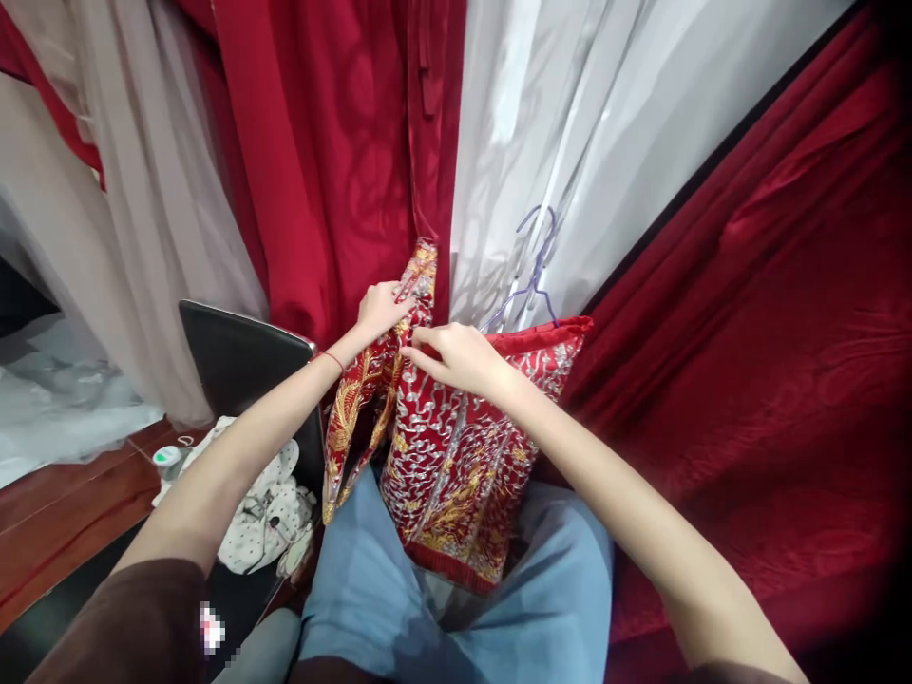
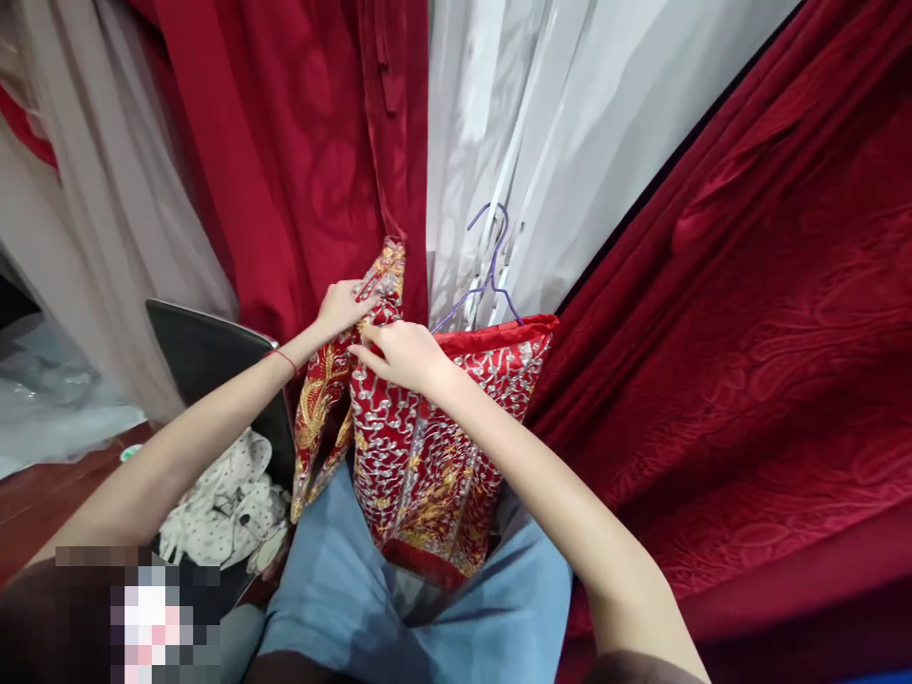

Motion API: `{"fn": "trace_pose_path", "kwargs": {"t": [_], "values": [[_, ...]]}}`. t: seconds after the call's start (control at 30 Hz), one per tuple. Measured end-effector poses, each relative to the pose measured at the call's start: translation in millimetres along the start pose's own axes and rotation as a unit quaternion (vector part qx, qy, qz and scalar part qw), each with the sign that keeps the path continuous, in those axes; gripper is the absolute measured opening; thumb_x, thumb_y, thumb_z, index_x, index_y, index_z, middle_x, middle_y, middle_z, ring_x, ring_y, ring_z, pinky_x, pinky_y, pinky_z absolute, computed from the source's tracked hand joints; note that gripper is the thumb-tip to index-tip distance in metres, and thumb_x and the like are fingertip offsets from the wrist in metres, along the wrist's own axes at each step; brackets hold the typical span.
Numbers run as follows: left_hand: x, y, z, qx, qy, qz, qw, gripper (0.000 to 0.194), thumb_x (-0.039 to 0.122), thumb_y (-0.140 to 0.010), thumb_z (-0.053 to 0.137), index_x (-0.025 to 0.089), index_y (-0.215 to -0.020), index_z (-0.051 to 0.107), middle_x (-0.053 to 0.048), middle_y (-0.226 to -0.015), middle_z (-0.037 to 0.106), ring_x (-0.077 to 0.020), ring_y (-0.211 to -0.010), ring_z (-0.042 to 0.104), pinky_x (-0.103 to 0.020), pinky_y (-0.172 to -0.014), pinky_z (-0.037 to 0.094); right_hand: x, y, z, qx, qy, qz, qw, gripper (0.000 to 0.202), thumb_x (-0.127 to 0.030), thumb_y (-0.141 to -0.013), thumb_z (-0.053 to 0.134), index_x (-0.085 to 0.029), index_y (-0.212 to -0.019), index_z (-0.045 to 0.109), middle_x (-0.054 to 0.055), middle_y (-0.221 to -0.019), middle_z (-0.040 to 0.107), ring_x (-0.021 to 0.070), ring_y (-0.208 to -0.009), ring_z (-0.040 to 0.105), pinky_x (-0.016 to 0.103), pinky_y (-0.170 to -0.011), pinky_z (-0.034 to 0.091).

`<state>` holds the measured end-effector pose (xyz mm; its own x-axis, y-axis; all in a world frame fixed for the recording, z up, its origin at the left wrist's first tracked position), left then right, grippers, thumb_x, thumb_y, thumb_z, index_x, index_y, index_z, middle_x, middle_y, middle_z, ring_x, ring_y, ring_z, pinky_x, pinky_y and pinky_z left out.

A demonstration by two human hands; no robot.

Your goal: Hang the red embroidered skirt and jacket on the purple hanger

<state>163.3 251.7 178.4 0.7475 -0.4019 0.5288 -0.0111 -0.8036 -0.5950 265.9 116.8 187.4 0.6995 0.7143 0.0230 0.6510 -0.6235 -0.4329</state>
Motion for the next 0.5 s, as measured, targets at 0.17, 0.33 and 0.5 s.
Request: {"fn": "trace_pose_path", "kwargs": {"t": [0.17, 0.33, 0.5], "values": [[67.8, 21.0, 21.8, -0.127, 0.129, 0.115, 0.977, 0.04, 0.047, -0.074, 0.068, 0.011, -0.09, 0.074, -0.003, -0.079, 0.071, -0.0179, -0.074, 0.061, -0.025, -0.068, 0.041, 87.5, 42.8, -74.4, 0.27, -0.035, 0.037, 0.961, 0.027, -0.036, -0.096, 0.045, -0.019, -0.09, 0.066, 0.009, -0.09, 0.068, 0.022, -0.087, 0.06, 0.038, -0.084, 0.044], [74.8, 37.1, 25.5, -0.187, 0.17, 0.076, 0.965, 0.043, 0.051, -0.068, 0.073, 0.011, -0.084, 0.072, -0.001, -0.073, 0.067, -0.0141, -0.066, 0.055, -0.024, -0.062, 0.038, 241.1, 99.5, -65.7, 0.192, -0.073, 0.308, 0.929, 0.03, -0.041, -0.086, 0.053, -0.016, -0.085, 0.07, 0.012, -0.089, 0.072, 0.0237, -0.084, 0.063, 0.036, -0.082, 0.047], [72.9, 37.8, 24.7, -0.218, 0.108, 0.058, 0.968, 0.037, 0.049, -0.064, 0.076, 0.013, -0.068, 0.068, 0.003, -0.058, 0.054, -0.0109, -0.057, 0.046, -0.024, -0.056, 0.03, 256.3, 120.7, -6.4, -0.167, -0.308, 0.37, 0.861, 0.047, -0.061, -0.062, 0.078, -0.015, -0.072, 0.073, 0.004, -0.063, 0.067, 0.0174, -0.058, 0.058, 0.031, -0.063, 0.048]]}}
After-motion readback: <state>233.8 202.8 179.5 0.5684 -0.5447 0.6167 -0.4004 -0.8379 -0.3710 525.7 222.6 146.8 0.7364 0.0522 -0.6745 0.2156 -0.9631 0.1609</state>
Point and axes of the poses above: each hand's wrist, its own y-axis away from the middle knuckle, its own z-axis out of the palm, x = y × z, the point moved 10 cm from there along -y, towards the middle knuckle
